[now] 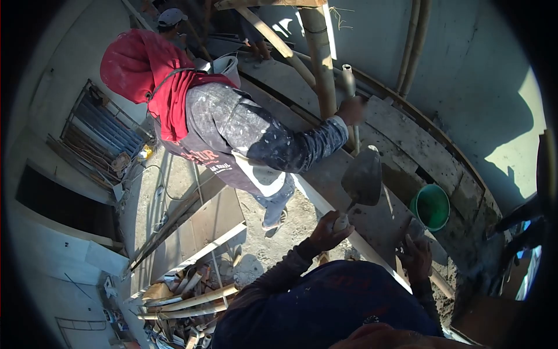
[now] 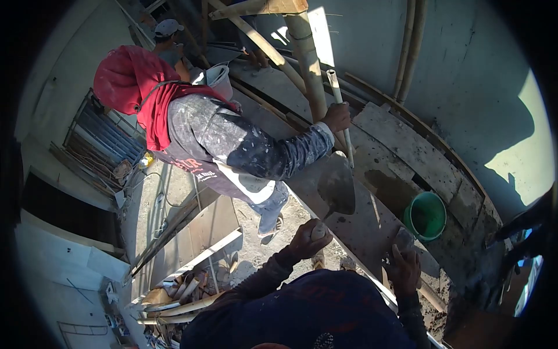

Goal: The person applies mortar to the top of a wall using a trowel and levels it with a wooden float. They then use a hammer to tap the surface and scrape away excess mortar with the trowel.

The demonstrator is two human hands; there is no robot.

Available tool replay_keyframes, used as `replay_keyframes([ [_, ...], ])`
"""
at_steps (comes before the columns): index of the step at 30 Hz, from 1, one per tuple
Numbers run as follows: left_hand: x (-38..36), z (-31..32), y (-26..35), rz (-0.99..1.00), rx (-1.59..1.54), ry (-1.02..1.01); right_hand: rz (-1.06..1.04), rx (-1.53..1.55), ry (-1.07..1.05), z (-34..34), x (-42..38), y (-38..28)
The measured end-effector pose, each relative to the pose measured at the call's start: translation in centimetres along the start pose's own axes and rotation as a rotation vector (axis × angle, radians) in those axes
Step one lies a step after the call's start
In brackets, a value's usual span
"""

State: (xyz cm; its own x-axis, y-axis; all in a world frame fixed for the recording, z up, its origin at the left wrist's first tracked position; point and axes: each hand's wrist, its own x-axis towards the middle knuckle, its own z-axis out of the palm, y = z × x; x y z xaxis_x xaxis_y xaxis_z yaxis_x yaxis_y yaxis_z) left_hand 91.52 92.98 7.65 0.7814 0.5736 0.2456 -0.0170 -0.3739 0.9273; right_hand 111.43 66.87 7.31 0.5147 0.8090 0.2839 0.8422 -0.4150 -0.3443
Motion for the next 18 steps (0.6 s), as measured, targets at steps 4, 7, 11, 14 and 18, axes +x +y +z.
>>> replay_keyframes([
  [4, 0.4, -1.9, 1.0, -0.124, -0.039, -0.05, 0.03, -0.051, 0.077, -0.3, 0.4, -1.5],
  [7, -0.1, -2.6, 0.2, -0.141, 0.041, -0.085, 0.036, -0.097, 0.109, -0.2, 0.3, -2.0],
  [11, -0.4, -2.6, -0.5, -0.09, 0.149, -0.092, 0.05, -0.079, 0.105, 0.6, -0.4, -1.7],
  [14, -0.9, -2.5, -0.7, -0.058, 0.156, -0.081, 0.057, -0.071, 0.093, 0.5, -0.6, -2.2],
  [18, -1.9, -3.3, -1.2, -0.16, 0.132, -0.138, 0.02, -0.185, 0.136, 0.6, -0.9, -2.1],
])
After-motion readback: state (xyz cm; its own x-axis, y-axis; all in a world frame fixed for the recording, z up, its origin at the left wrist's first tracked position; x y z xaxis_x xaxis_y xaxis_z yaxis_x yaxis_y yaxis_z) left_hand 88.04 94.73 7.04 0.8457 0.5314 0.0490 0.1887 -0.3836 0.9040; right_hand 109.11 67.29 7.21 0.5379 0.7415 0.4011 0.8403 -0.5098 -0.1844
